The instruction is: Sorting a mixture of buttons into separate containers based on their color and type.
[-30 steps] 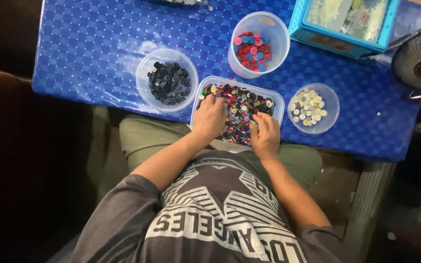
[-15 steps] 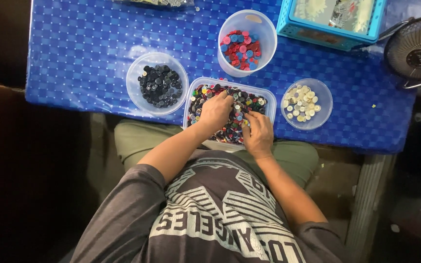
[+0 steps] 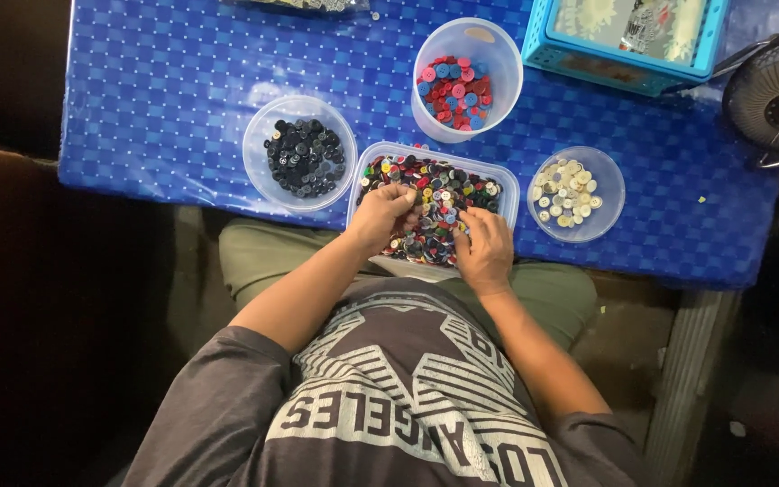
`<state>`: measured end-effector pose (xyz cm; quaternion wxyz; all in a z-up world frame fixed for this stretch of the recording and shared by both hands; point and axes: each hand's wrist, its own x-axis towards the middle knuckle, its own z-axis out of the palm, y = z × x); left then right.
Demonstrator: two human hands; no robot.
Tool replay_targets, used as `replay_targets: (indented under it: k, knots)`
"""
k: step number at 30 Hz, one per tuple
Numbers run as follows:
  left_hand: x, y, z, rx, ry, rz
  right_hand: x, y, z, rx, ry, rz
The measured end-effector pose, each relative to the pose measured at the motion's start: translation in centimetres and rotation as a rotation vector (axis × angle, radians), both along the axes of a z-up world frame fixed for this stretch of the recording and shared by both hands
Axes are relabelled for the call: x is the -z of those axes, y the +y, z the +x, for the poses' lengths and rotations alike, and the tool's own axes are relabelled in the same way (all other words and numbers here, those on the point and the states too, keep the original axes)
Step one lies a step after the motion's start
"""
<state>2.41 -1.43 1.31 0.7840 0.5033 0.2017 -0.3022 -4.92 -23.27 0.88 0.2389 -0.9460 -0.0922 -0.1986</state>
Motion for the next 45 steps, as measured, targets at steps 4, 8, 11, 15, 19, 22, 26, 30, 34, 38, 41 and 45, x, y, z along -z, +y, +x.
replay_targets:
  k: [4, 8, 11, 15, 19, 22, 26, 30, 34, 38, 41, 45]
  knots:
    - [-0.8, 0.1, -0.4, -0.035, 0.04, -0.097, -0.4, 0.0, -0.1, -0.007, 0.002, 0.003]
    - [-1.3, 0.5, -0.4, -0.004, 0.028, -0.251, -0.9, 0.2, -0.2, -0.009, -0.002, -0.002]
    - [-1.8, 0.6, -0.2, 0.005, 0.038, -0.324, -0.7, 0.1, -0.1, -0.018, -0.013, 0.001]
    - [-0.9, 0.4, 0.0, 0.026, 0.076, -0.366, 0.2, -0.1, -0.2, -0.017, -0.029, -0.007]
    - [-1.0, 0.2, 0.0, 0.009, 0.084, -0.305, -0.2, 0.1, -0.2, -0.006, -0.04, -0.017]
    - [-1.7, 0.4, -0.1, 0.012, 0.071, -0.379, -0.5, 0.2, -0.2, -0.007, -0.033, -0.009]
    - [-5.3, 0.9, -0.4, -0.029, 0.052, -0.508, -0.6, 0.2, -0.3, 0.001, -0.029, -0.012]
    - [-6.2, 1.1, -0.6, -0.056, 0.032, -0.551, -0.6, 0.3, -0.4, 0.011, -0.01, -0.007]
    - [-2.8, 1.7, -0.2, -0.057, 0.002, -0.724, -1.6, 0.6, -0.3, 0.021, 0.03, 0.001]
    - [-2.8, 2.2, -0.1, -0.069, -0.001, -0.711, -1.0, 0.4, -0.2, 0.009, -0.002, -0.028]
    - [-3.2, 3.0, 0.3, -0.119, 0.04, -0.686, -0.7, 0.3, -0.2, 0.002, -0.013, -0.024]
    - [-4.7, 5.8, 1.1, -0.231, -0.228, -0.284, -0.8, 0.3, -0.4, 0.001, 0.024, 0.012]
